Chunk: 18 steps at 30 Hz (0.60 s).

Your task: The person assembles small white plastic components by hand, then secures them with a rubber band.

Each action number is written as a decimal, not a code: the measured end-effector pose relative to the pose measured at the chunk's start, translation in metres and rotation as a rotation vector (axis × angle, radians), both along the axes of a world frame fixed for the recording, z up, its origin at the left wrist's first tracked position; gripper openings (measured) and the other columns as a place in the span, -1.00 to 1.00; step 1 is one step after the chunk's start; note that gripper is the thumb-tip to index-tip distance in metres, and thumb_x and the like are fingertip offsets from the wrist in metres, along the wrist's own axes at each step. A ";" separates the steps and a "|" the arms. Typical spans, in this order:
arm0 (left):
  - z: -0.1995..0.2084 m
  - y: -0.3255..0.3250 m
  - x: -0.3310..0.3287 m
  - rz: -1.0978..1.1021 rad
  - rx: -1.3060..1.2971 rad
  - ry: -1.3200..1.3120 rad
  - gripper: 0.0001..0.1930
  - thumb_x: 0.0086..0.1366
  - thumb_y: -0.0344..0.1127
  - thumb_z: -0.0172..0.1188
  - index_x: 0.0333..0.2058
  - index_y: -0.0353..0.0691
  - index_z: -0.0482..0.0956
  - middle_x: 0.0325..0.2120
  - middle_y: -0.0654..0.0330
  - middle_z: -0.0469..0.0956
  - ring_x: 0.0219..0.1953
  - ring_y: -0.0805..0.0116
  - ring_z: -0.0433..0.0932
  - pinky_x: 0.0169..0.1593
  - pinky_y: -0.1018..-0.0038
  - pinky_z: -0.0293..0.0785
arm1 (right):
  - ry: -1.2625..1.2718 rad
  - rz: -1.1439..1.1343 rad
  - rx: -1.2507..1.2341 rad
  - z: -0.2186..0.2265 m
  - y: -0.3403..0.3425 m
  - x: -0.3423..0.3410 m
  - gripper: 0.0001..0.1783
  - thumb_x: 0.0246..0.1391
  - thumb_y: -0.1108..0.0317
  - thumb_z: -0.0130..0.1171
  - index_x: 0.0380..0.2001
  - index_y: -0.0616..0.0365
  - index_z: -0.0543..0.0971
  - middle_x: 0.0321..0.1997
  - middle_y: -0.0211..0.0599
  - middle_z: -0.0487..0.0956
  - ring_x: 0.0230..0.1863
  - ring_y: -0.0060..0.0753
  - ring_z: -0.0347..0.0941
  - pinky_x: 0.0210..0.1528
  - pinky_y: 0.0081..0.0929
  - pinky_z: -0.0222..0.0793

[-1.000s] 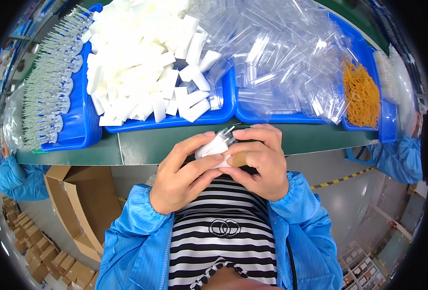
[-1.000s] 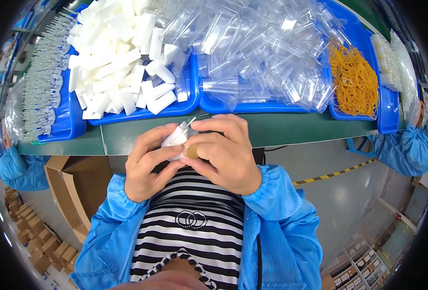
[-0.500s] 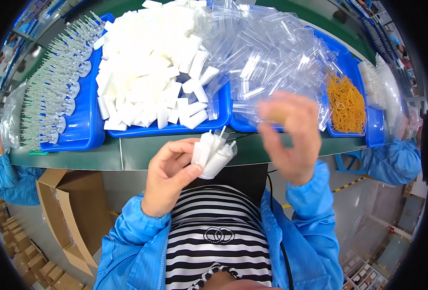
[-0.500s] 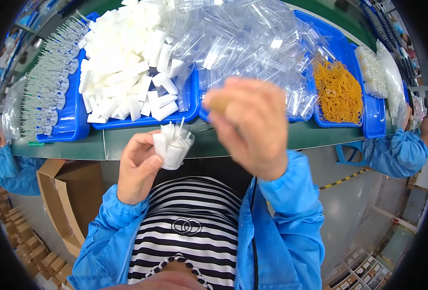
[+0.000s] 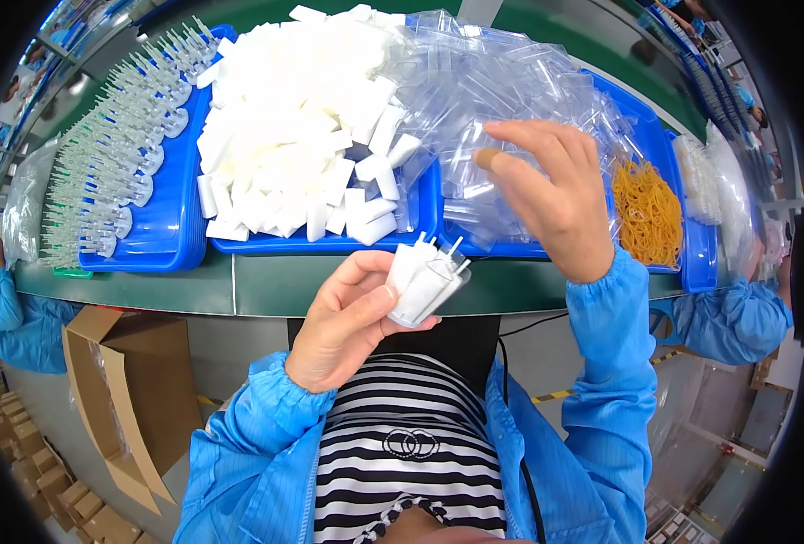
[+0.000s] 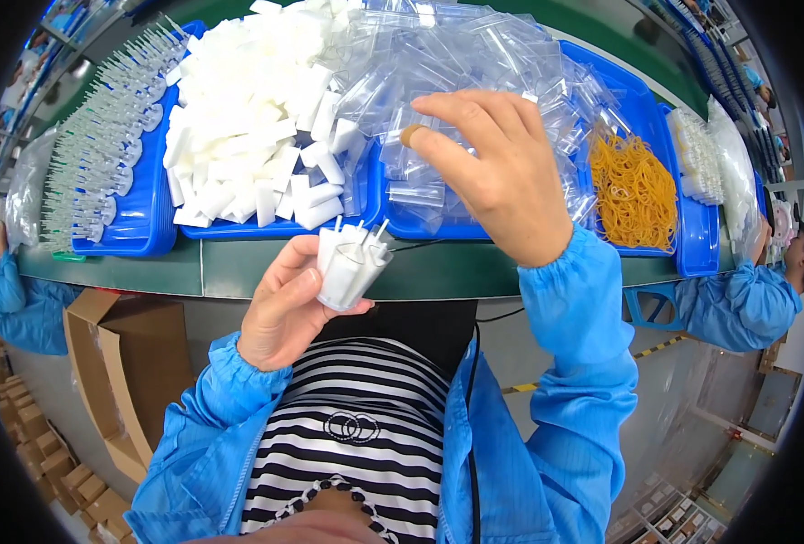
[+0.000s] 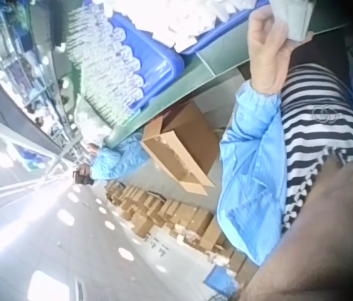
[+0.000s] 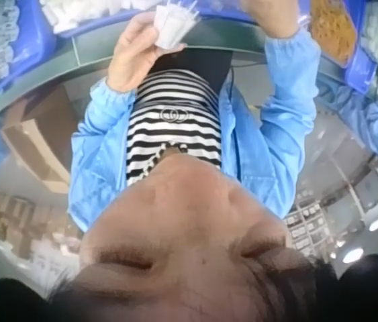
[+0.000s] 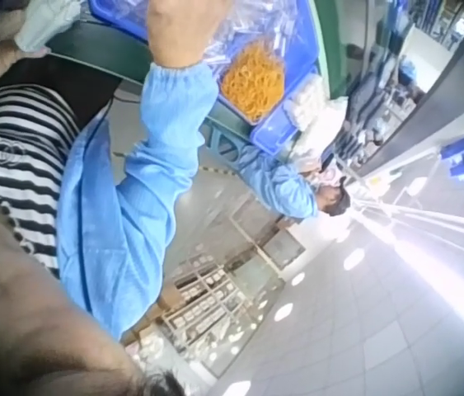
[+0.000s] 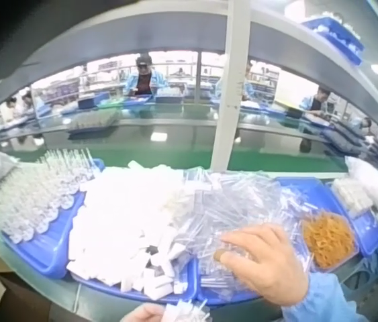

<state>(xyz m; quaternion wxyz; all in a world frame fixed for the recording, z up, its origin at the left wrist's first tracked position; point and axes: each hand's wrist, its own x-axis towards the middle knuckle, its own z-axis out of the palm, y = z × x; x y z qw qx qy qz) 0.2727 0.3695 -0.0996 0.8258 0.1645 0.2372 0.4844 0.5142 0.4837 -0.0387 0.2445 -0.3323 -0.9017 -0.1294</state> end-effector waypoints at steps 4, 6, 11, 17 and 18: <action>-0.010 0.003 0.006 0.028 0.130 0.184 -0.69 0.30 -0.55 0.22 0.02 -0.32 0.46 0.08 -0.02 0.49 0.13 0.23 0.50 0.18 0.28 0.49 | 0.082 0.035 0.005 0.002 0.003 -0.001 -0.53 -0.23 0.49 0.37 -0.13 -0.04 0.67 0.00 -0.42 0.58 0.00 -0.24 0.47 -0.01 -0.30 0.36; -0.012 0.004 0.011 0.075 0.233 0.280 -0.68 0.28 -0.59 0.21 0.01 -0.35 0.47 0.11 -0.05 0.45 0.14 0.20 0.49 0.19 0.27 0.50 | 0.126 0.042 -0.027 0.006 0.003 -0.002 -0.52 -0.24 0.51 0.40 -0.12 -0.03 0.67 -0.02 -0.41 0.58 -0.01 -0.23 0.47 -0.06 -0.32 0.37; -0.020 0.003 0.014 0.132 0.440 0.463 -0.66 0.24 -0.69 0.19 0.00 -0.43 0.49 0.18 -0.11 0.35 0.17 0.15 0.46 0.23 0.25 0.50 | 0.694 0.098 -0.409 0.008 -0.041 -0.013 -0.46 -0.05 0.62 0.35 0.08 0.23 0.55 -0.09 -0.24 0.61 -0.14 -0.34 0.57 -0.06 -0.42 0.49; -0.024 0.003 0.017 0.169 0.546 0.549 -0.67 0.23 -0.68 0.23 -0.01 -0.42 0.52 0.16 -0.08 0.37 0.14 0.17 0.49 0.17 0.31 0.55 | 0.963 0.086 -0.828 -0.045 -0.086 -0.020 -0.51 0.14 0.57 0.24 0.16 0.31 0.42 -0.01 -0.10 0.61 -0.11 -0.43 0.56 0.03 -0.46 0.45; -0.023 0.002 0.018 0.166 0.540 0.555 -0.67 0.23 -0.68 0.23 -0.01 -0.42 0.52 0.16 -0.08 0.37 0.14 0.17 0.49 0.17 0.31 0.55 | 1.054 0.068 -0.858 -0.049 -0.090 -0.022 -0.50 0.15 0.56 0.24 0.17 0.30 0.41 -0.02 -0.11 0.61 -0.09 -0.43 0.55 0.06 -0.45 0.43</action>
